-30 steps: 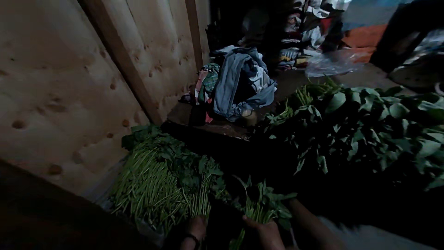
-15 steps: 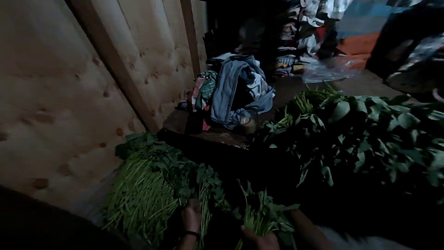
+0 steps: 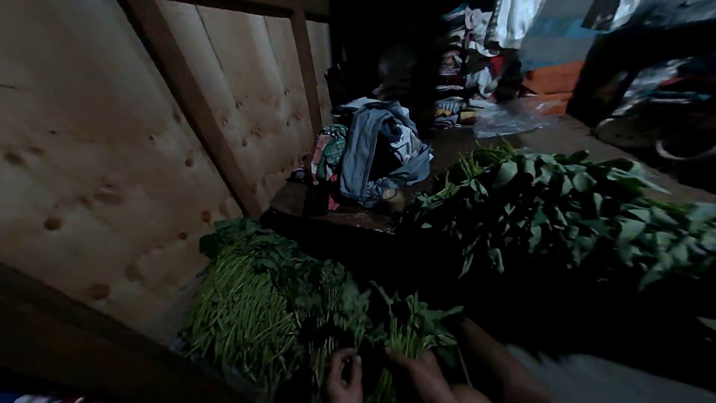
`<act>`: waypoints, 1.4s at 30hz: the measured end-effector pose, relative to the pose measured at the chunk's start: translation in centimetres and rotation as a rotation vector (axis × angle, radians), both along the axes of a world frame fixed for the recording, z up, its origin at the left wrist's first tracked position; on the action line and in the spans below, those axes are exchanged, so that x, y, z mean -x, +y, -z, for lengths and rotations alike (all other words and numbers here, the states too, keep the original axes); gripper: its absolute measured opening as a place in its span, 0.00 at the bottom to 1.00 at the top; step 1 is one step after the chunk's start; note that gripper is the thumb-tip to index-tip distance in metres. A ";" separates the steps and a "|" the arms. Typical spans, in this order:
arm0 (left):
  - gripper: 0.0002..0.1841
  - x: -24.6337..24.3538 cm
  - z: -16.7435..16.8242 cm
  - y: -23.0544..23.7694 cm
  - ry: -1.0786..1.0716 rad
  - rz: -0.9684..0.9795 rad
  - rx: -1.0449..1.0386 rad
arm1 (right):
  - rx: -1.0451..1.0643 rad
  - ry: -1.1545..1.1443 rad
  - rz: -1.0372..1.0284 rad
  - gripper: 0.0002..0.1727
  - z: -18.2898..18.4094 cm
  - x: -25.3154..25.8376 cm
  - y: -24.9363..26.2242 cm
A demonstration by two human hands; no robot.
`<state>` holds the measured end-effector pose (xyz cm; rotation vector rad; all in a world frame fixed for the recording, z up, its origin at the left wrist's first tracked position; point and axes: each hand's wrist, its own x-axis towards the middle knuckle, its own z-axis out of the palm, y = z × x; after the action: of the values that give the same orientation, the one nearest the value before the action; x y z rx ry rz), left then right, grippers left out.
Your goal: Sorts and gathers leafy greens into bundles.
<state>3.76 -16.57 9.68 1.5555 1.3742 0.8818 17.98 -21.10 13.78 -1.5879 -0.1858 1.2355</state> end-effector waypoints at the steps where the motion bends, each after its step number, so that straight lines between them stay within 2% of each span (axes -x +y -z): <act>1: 0.17 -0.5 -0.1 -0.9 0.017 0.046 -0.007 | -0.003 0.004 -0.012 0.30 0.0 0.0 -0.1; 6: 0.15 -1.5 -0.2 -2.9 0.079 0.174 -0.104 | -0.021 -0.002 -0.048 0.27 0.1 0.0 -0.6; 9: 0.14 -0.9 -1.1 -2.6 0.205 0.231 -0.150 | -0.038 -0.056 -0.107 0.36 0.6 -0.3 -0.6; 11: 0.13 -0.4 -1.5 -2.3 0.207 0.287 -0.173 | -0.023 -0.090 -0.112 0.38 0.6 -0.3 -0.3; 13: 0.12 0.1 -1.2 -1.9 0.190 0.343 -0.229 | 0.034 -0.117 -0.083 0.38 0.6 -0.2 0.3; 17: 0.11 0.6 1.1 -0.8 0.241 0.401 -0.468 | 0.124 -0.141 0.007 0.36 1.2 -0.2 1.1; 19: 0.12 0.2 1.5 -0.2 0.266 0.390 -0.485 | 0.139 -0.144 0.069 0.36 1.4 0.0 1.5; 21: 0.14 -0.4 1.9 0.8 0.341 0.407 -0.391 | 0.153 -0.152 0.153 0.36 1.6 -0.2 2.0; 22: 0.17 -0.6 2.1 1.7 0.446 0.447 -0.266 | 0.169 -0.151 0.206 0.37 1.5 -0.5 2.2; 25: 0.23 -1.1 3.7 6.5 0.956 0.618 0.296 | 0.211 -0.136 0.308 0.41 1.5 -1.7 2.6; 27: 0.22 -1.1 6.0 9.6 1.113 0.581 0.396 | 0.171 -0.128 0.311 0.40 1.6 -1.9 2.5; 29: 0.27 -1.2 7.2 12.4 1.089 0.428 0.332 | 0.142 -0.110 0.305 0.36 1.7 -1.8 2.6; 32: 0.24 -1.8 8.2 15.9 1.009 0.152 0.229 | 0.135 -0.064 0.273 0.34 1.8 -1.4 2.8; 36: 0.22 -1.9 9.4 18.4 1.054 0.083 0.296 | 0.133 -0.011 0.269 0.29 1.7 -0.9 3.2; 39: 0.19 -1.3 9.1 18.7 0.988 0.040 0.315 | 0.119 0.008 0.254 0.31 1.7 -0.7 3.2; 42: 0.20 0.2 7.2 18.0 0.726 -0.028 0.311 | 0.092 0.024 0.259 0.29 1.1 -0.4 2.9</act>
<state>3.61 1.39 2.53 1.6732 1.9244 0.0753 18.33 -18.20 12.71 -1.6176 0.0921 1.0728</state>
